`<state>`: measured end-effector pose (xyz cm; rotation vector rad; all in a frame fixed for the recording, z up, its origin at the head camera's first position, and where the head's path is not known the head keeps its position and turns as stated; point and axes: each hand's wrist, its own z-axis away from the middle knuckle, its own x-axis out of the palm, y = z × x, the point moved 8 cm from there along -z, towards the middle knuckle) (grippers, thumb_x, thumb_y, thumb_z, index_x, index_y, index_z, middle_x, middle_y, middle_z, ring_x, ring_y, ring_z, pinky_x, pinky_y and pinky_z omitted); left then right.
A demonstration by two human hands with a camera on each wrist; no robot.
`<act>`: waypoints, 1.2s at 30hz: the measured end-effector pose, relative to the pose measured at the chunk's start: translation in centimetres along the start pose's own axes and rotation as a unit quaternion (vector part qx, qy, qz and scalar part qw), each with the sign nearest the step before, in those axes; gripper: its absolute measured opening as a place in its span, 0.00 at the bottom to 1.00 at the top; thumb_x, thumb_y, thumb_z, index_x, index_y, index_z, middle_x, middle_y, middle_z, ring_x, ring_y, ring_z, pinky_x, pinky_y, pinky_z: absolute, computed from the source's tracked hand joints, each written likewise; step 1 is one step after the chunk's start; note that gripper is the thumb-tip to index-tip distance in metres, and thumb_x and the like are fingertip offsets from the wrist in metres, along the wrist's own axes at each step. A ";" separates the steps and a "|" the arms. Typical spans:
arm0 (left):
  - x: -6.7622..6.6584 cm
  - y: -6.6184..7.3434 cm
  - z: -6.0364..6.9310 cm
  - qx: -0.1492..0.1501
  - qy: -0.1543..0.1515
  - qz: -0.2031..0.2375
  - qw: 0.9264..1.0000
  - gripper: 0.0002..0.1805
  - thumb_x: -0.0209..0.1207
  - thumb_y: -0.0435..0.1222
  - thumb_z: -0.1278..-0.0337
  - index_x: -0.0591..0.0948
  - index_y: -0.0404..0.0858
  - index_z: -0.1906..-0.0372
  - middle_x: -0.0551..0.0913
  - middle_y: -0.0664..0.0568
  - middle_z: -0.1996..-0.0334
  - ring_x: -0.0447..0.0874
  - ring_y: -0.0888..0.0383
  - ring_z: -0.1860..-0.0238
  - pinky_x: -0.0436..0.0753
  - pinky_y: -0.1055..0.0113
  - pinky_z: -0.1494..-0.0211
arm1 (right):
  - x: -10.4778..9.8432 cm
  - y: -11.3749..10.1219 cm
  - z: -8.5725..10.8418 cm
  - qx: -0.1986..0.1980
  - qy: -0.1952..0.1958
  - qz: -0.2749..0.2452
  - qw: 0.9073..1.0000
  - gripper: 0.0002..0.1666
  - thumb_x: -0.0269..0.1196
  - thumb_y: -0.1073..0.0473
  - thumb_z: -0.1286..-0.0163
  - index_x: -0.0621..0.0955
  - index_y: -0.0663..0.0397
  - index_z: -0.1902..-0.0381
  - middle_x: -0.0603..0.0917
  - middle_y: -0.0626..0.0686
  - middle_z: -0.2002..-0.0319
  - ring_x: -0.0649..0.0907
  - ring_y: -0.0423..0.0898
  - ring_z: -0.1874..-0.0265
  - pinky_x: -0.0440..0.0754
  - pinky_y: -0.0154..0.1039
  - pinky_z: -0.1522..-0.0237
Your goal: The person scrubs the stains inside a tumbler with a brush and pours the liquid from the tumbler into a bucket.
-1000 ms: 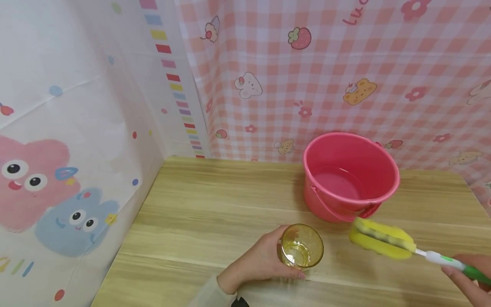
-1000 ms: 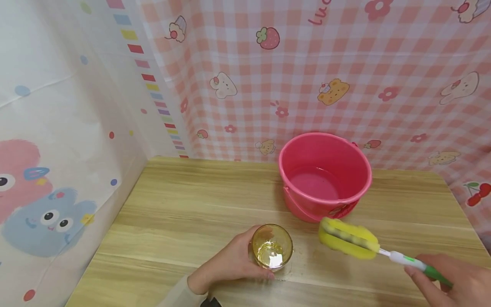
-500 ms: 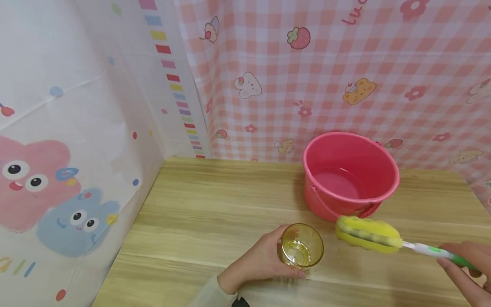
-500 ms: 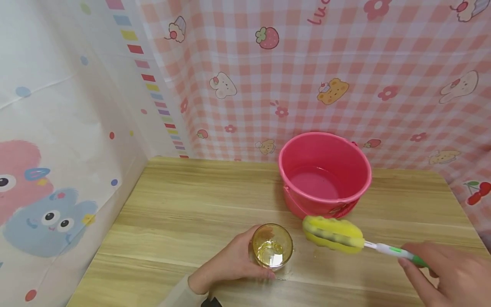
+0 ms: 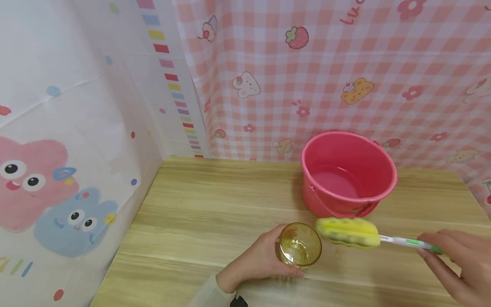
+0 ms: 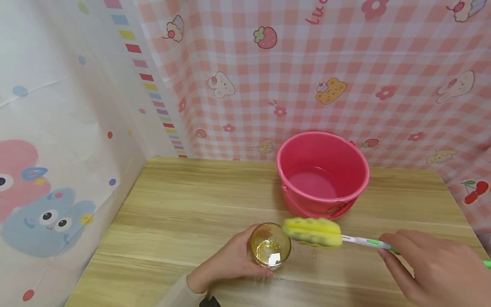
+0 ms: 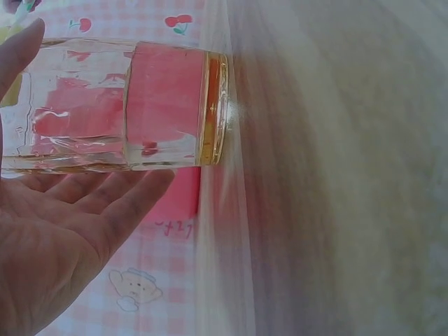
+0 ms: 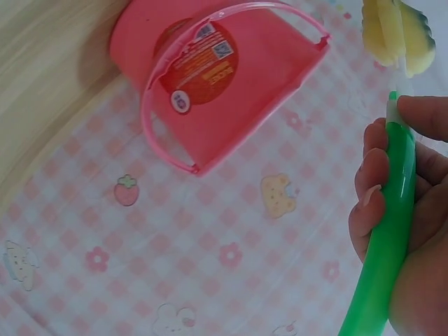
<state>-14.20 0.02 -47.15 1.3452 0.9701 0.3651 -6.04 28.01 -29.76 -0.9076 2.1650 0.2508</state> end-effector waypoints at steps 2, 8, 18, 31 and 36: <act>0.0 0.0 0.0 0.002 0.001 0.002 1.000 0.52 0.85 0.45 0.60 0.70 0.53 0.27 0.81 0.63 0.40 0.79 0.66 0.38 0.75 0.64 0.30 | 0.1 -0.5 -0.6 -0.006 -0.018 0.023 1.000 0.38 0.46 0.36 0.16 0.83 0.58 0.72 0.78 0.40 0.80 0.69 0.24 0.84 0.66 0.20 0.86; 0.0 0.0 0.0 0.006 0.002 0.005 1.000 0.52 0.85 0.45 0.60 0.70 0.55 0.26 0.81 0.63 0.39 0.79 0.66 0.39 0.76 0.65 0.31 | 0.4 -1.6 -1.9 -0.013 -0.046 0.064 0.997 0.36 0.43 0.33 0.17 0.84 0.50 0.67 0.77 0.37 0.77 0.64 0.26 0.81 0.59 0.22 0.86; 0.1 0.0 -0.1 0.011 -0.001 0.010 1.000 0.52 0.85 0.44 0.60 0.70 0.56 0.26 0.80 0.65 0.38 0.78 0.66 0.38 0.75 0.65 0.30 | 1.1 -3.3 -4.1 -0.083 -0.065 0.062 0.992 0.33 0.42 0.39 0.15 0.83 0.51 0.68 0.76 0.37 0.77 0.68 0.30 0.81 0.67 0.26 0.85; 0.1 0.1 0.0 0.013 0.005 0.004 1.000 0.52 0.86 0.42 0.61 0.70 0.58 0.27 0.80 0.67 0.38 0.77 0.66 0.37 0.73 0.65 0.28 | 2.3 -4.2 -6.5 -0.133 -0.137 0.071 0.979 0.35 0.35 0.41 0.14 0.81 0.49 0.70 0.66 0.34 0.78 0.61 0.28 0.81 0.62 0.24 0.86; 0.0 0.1 -0.1 0.013 0.002 0.005 1.000 0.52 0.85 0.43 0.60 0.70 0.58 0.27 0.79 0.67 0.37 0.76 0.66 0.36 0.73 0.64 0.27 | 2.7 -4.6 -7.3 -0.155 -0.151 0.078 0.973 0.32 0.32 0.43 0.15 0.74 0.44 0.74 0.60 0.34 0.79 0.57 0.29 0.81 0.56 0.24 0.85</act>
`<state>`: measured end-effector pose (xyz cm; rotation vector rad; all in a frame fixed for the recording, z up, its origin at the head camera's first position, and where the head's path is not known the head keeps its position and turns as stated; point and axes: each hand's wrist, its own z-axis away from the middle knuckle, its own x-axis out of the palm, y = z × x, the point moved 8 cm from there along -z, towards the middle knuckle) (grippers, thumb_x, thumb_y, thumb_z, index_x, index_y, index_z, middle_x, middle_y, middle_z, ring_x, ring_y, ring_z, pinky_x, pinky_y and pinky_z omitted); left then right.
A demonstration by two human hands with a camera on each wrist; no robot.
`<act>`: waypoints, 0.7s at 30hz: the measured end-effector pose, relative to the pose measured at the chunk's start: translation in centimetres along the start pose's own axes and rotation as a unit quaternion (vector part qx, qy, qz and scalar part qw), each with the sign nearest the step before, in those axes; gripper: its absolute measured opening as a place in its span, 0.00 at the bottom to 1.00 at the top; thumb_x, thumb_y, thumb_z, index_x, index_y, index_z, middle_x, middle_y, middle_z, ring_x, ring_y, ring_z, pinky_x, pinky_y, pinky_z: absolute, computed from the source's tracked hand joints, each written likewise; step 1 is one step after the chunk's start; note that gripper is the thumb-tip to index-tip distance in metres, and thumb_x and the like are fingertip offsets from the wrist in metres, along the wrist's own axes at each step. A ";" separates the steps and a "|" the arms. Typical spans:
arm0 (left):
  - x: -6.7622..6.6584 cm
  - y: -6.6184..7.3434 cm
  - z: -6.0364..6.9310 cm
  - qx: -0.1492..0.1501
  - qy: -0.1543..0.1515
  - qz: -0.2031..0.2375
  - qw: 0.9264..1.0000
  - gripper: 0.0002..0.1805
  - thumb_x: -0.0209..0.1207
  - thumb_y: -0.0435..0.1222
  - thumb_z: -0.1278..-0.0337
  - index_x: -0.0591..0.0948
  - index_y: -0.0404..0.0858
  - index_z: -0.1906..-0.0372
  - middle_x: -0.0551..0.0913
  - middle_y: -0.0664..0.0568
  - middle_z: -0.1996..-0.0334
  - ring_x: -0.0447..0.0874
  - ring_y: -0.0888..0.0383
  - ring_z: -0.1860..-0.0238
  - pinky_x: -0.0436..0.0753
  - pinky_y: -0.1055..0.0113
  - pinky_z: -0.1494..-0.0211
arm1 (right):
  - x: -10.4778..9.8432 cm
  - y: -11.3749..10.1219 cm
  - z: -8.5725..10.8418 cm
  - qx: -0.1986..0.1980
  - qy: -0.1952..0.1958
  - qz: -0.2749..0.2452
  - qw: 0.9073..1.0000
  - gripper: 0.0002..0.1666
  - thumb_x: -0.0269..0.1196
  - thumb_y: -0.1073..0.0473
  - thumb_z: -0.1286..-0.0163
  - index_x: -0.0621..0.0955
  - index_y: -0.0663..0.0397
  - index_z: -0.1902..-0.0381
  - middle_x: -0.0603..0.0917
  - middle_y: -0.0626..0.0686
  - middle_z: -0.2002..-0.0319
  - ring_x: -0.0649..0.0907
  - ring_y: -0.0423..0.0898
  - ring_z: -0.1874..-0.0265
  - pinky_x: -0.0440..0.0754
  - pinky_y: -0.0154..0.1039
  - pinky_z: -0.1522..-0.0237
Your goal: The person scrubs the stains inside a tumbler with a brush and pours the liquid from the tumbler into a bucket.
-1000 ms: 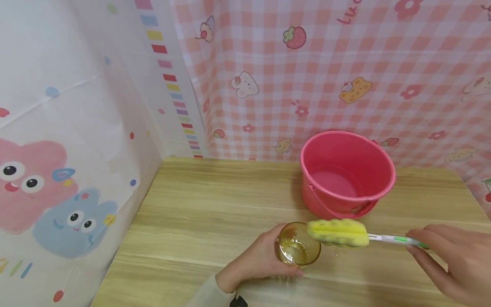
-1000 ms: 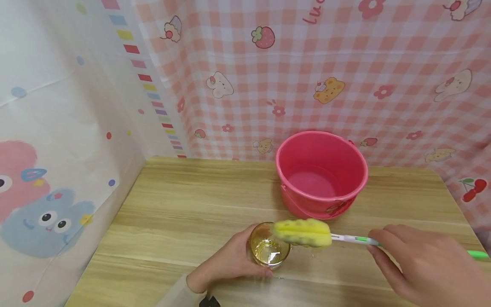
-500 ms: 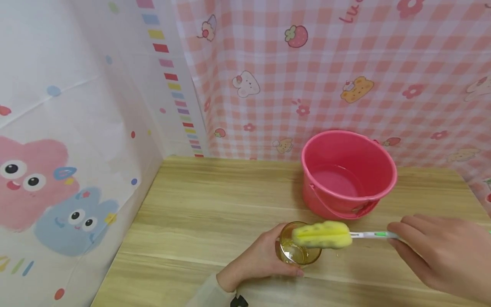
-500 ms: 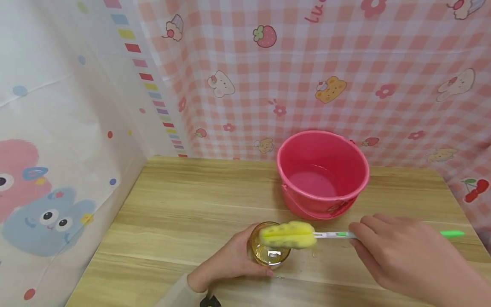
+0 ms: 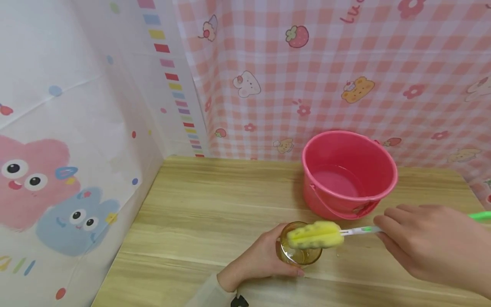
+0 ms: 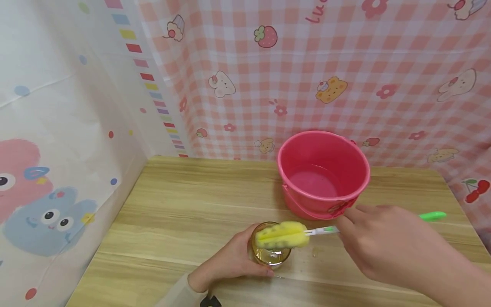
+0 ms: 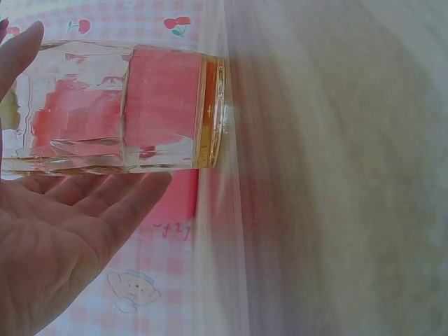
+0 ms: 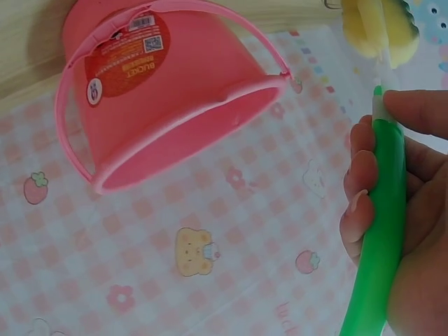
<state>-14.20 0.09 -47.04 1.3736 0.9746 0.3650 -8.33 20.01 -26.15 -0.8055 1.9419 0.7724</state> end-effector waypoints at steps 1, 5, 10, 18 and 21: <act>0.0 0.0 0.0 0.002 -0.001 0.001 1.000 0.52 0.85 0.43 0.60 0.70 0.58 0.26 0.79 0.67 0.37 0.76 0.66 0.36 0.73 0.64 0.27 | 0.0 -0.1 -0.2 -0.002 -0.002 0.003 1.000 0.31 0.32 0.44 0.15 0.72 0.43 0.75 0.59 0.35 0.79 0.56 0.30 0.81 0.55 0.24 0.84; 0.1 0.1 0.0 0.006 -0.004 0.006 1.000 0.52 0.85 0.42 0.60 0.70 0.57 0.26 0.78 0.67 0.37 0.76 0.66 0.36 0.73 0.63 0.27 | -0.1 -0.5 -1.0 -0.012 -0.007 0.010 1.000 0.27 0.31 0.50 0.18 0.65 0.42 0.78 0.55 0.36 0.79 0.52 0.32 0.80 0.49 0.25 0.81; 0.1 0.0 0.0 0.002 -0.006 0.004 1.000 0.51 0.85 0.42 0.60 0.70 0.55 0.27 0.78 0.66 0.37 0.76 0.66 0.37 0.72 0.63 0.27 | 0.2 -1.4 -1.7 -0.030 -0.023 0.019 0.999 0.26 0.28 0.56 0.20 0.64 0.45 0.78 0.54 0.38 0.79 0.51 0.35 0.80 0.48 0.27 0.80; 0.0 0.0 0.0 0.004 -0.006 0.007 1.000 0.51 0.85 0.42 0.60 0.70 0.56 0.27 0.79 0.66 0.37 0.77 0.66 0.37 0.73 0.63 0.28 | 1.9 -2.2 -3.1 -0.057 -0.087 0.041 0.994 0.18 0.38 0.63 0.29 0.68 0.49 0.78 0.61 0.44 0.81 0.59 0.42 0.82 0.54 0.33 0.83; 0.0 0.0 0.0 0.006 -0.005 0.009 1.000 0.51 0.85 0.41 0.59 0.70 0.56 0.27 0.79 0.66 0.37 0.77 0.65 0.37 0.74 0.63 0.28 | 3.0 -2.6 -3.6 -0.060 -0.130 0.062 0.988 0.12 0.59 0.66 0.43 0.68 0.50 0.79 0.62 0.46 0.82 0.61 0.44 0.83 0.57 0.34 0.82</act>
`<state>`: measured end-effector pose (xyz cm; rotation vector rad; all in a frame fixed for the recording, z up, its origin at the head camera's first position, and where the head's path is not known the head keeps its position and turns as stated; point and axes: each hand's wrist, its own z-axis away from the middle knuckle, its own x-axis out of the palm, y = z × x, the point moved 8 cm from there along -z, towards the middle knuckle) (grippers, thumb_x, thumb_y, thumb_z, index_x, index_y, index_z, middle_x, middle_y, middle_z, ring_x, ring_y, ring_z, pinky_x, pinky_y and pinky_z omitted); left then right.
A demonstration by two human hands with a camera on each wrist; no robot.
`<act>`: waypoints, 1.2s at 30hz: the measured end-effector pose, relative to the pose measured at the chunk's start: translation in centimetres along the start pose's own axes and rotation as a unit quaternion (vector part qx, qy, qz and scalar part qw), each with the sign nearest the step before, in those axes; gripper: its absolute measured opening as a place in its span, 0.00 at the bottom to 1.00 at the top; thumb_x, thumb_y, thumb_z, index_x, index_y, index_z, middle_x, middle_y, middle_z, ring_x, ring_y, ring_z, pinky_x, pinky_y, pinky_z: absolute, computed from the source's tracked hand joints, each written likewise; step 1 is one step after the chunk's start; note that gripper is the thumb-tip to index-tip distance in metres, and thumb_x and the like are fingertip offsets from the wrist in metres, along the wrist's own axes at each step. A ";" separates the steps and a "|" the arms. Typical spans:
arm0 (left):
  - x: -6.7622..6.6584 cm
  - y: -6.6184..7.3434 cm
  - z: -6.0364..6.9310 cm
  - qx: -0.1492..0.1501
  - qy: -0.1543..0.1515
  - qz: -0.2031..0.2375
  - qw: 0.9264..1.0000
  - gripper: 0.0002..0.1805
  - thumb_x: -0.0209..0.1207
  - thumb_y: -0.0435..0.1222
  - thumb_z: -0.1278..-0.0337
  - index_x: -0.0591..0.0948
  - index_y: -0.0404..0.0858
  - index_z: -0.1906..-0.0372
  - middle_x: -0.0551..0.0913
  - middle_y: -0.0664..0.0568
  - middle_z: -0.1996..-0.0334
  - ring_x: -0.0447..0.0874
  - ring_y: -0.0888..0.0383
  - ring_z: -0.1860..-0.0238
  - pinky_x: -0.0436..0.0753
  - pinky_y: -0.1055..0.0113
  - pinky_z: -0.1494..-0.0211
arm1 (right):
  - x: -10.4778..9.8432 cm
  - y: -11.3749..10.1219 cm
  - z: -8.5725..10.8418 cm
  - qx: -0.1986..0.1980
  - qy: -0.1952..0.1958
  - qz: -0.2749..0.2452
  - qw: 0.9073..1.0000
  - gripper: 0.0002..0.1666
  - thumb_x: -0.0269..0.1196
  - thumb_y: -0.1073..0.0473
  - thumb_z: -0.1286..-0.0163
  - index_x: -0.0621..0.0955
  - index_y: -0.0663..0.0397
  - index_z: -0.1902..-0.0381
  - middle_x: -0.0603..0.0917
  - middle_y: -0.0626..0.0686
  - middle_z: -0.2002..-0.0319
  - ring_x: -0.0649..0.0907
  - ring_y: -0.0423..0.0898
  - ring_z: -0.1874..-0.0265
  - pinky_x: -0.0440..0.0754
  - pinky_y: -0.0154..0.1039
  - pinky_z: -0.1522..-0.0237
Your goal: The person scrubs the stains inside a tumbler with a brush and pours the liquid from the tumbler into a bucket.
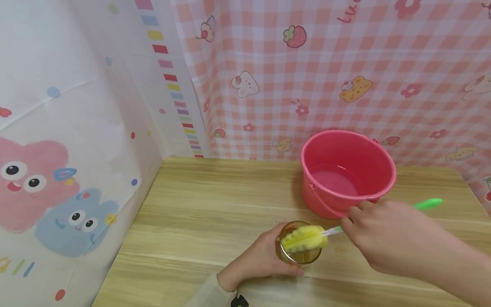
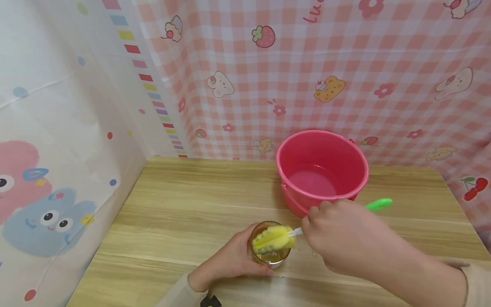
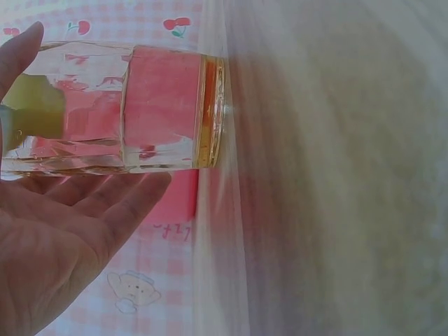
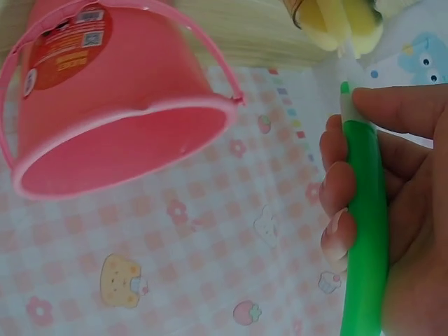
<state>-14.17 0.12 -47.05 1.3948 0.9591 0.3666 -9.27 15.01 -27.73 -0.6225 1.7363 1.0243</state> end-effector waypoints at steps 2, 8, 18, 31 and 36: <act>0.0 0.0 0.0 0.000 0.000 0.000 1.000 0.51 0.85 0.41 0.59 0.70 0.55 0.27 0.79 0.66 0.37 0.77 0.66 0.37 0.73 0.64 0.28 | 0.5 -0.2 -0.5 -0.002 -0.021 0.014 1.000 0.18 0.69 0.66 0.57 0.68 0.51 0.80 0.62 0.47 0.82 0.62 0.45 0.84 0.58 0.35 0.82; 0.2 0.0 -0.1 -0.003 -0.005 -0.004 1.000 0.52 0.85 0.42 0.59 0.69 0.56 0.26 0.79 0.67 0.37 0.77 0.66 0.37 0.73 0.64 0.28 | 1.1 -0.6 -1.3 -0.009 -0.057 0.034 0.998 0.16 0.69 0.63 0.58 0.70 0.51 0.81 0.62 0.47 0.83 0.63 0.45 0.84 0.62 0.35 0.82; 0.0 0.1 -0.2 0.002 0.000 0.002 1.000 0.51 0.85 0.42 0.59 0.70 0.54 0.27 0.80 0.65 0.38 0.78 0.65 0.38 0.76 0.64 0.30 | 1.9 -1.8 -3.3 -0.023 -0.100 0.056 0.993 0.20 0.74 0.60 0.59 0.71 0.45 0.85 0.66 0.46 0.84 0.66 0.46 0.84 0.69 0.36 0.81; 0.0 -0.1 -0.1 -0.004 -0.002 -0.001 1.000 0.50 0.84 0.42 0.58 0.71 0.47 0.26 0.79 0.63 0.37 0.78 0.65 0.38 0.76 0.64 0.31 | 3.4 -4.1 -4.6 -0.041 -0.083 0.141 0.986 0.20 0.71 0.60 0.57 0.68 0.46 0.87 0.68 0.48 0.86 0.68 0.46 0.85 0.64 0.35 0.83; 0.0 -0.2 0.0 -0.006 0.001 -0.005 1.000 0.52 0.85 0.43 0.59 0.71 0.47 0.25 0.79 0.62 0.36 0.77 0.64 0.38 0.76 0.65 0.31 | 3.9 -4.5 -5.0 -0.044 -0.092 0.149 0.984 0.21 0.73 0.59 0.55 0.68 0.45 0.87 0.68 0.46 0.86 0.69 0.45 0.85 0.65 0.34 0.82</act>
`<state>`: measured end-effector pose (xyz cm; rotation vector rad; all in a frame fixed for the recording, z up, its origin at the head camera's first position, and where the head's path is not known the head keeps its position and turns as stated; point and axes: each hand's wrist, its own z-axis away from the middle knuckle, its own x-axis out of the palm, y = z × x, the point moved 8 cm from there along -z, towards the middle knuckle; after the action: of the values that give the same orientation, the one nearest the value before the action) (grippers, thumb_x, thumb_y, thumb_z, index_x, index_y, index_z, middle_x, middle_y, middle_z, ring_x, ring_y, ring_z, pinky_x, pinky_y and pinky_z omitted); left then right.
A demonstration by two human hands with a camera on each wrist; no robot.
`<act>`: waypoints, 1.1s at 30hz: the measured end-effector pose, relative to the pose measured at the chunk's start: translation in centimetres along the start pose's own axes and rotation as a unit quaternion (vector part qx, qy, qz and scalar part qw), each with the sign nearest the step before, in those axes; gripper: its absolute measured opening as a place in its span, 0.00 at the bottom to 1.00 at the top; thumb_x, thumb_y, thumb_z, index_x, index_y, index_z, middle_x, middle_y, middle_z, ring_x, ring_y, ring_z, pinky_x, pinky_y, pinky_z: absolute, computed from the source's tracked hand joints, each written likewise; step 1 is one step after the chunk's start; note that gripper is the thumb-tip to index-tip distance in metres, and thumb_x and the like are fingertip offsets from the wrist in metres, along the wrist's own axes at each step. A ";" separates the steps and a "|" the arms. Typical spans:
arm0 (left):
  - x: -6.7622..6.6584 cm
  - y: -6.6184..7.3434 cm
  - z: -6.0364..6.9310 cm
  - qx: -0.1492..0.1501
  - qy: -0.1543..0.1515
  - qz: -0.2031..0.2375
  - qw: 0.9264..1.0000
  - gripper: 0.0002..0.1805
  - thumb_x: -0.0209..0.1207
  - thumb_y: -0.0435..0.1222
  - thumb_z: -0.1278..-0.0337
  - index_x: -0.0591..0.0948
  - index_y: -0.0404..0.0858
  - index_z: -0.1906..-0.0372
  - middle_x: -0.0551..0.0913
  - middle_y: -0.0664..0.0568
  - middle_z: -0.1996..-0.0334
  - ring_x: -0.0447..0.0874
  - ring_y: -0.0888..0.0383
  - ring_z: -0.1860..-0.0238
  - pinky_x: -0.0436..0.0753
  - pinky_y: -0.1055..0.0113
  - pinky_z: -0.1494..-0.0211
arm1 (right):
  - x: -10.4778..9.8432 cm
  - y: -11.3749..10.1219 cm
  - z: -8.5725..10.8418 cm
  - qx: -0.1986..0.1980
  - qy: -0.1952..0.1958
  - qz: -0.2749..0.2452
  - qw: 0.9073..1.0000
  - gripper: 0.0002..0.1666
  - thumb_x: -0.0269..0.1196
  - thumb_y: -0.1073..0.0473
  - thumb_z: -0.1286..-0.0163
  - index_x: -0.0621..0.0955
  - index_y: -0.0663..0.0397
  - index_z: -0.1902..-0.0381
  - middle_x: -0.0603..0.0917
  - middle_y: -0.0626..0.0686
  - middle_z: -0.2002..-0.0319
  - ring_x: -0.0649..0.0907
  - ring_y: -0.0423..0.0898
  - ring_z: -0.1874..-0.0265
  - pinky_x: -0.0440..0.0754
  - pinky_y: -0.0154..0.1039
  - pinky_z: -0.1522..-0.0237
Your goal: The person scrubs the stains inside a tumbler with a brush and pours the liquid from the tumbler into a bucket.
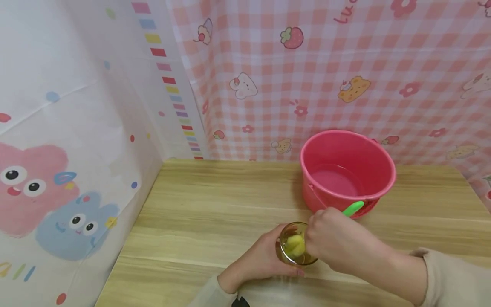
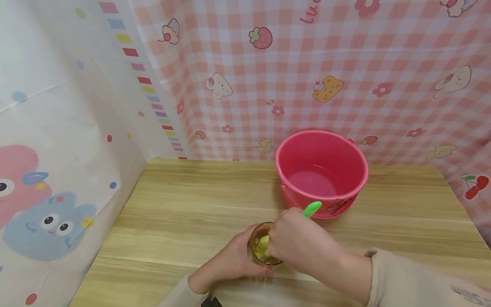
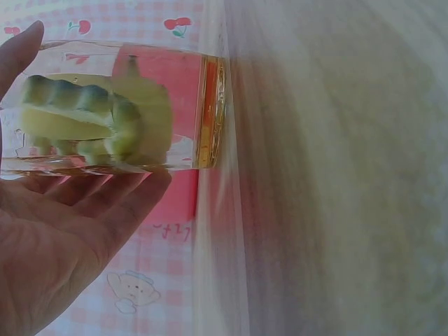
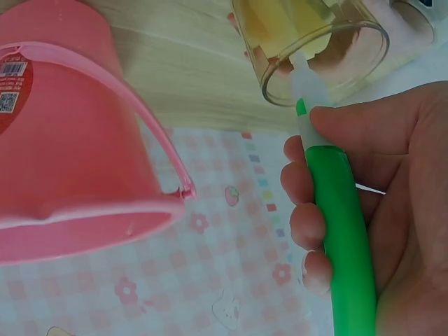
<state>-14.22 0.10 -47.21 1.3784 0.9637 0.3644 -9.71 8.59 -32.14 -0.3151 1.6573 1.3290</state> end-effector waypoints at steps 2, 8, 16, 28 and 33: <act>0.0 0.0 0.0 0.003 0.002 -0.004 1.000 0.52 0.85 0.43 0.58 0.70 0.49 0.25 0.79 0.61 0.35 0.77 0.64 0.37 0.76 0.65 0.31 | 0.1 -0.2 -0.2 -0.001 -0.001 0.000 1.000 0.22 0.72 0.59 0.54 0.67 0.45 0.88 0.67 0.46 0.86 0.69 0.45 0.85 0.65 0.34 0.82; 0.0 0.1 0.0 0.012 0.004 -0.001 1.000 0.51 0.84 0.42 0.58 0.69 0.56 0.26 0.79 0.64 0.36 0.78 0.65 0.38 0.76 0.65 0.31 | 0.6 -0.6 -0.7 -0.008 -0.005 0.013 1.000 0.20 0.72 0.58 0.52 0.69 0.45 0.88 0.69 0.46 0.87 0.70 0.46 0.85 0.67 0.35 0.83; 0.1 0.0 -0.1 0.006 0.002 0.008 1.000 0.53 0.85 0.41 0.59 0.69 0.58 0.26 0.79 0.66 0.36 0.78 0.65 0.38 0.77 0.65 0.32 | 0.7 -0.4 -0.8 -0.016 -0.026 0.049 0.998 0.20 0.71 0.55 0.48 0.70 0.49 0.86 0.69 0.48 0.87 0.69 0.46 0.85 0.65 0.34 0.83; 0.0 0.1 -0.1 0.011 -0.003 0.006 1.000 0.52 0.85 0.43 0.58 0.69 0.53 0.25 0.79 0.65 0.37 0.78 0.65 0.38 0.77 0.64 0.31 | 0.3 0.7 -0.3 -0.018 -0.043 0.093 0.995 0.23 0.75 0.56 0.43 0.71 0.54 0.83 0.70 0.52 0.86 0.72 0.50 0.85 0.69 0.35 0.81; 0.0 0.1 -0.1 0.014 -0.003 0.001 1.000 0.52 0.85 0.43 0.58 0.70 0.47 0.25 0.79 0.63 0.36 0.78 0.65 0.38 0.77 0.64 0.31 | 0.2 0.6 0.0 -0.025 -0.049 0.098 0.994 0.23 0.77 0.52 0.42 0.74 0.54 0.81 0.70 0.52 0.85 0.69 0.47 0.84 0.65 0.34 0.79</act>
<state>-14.24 0.18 -47.09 1.4046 0.9663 0.3486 -10.23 8.93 -31.91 -0.1158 1.6067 1.5103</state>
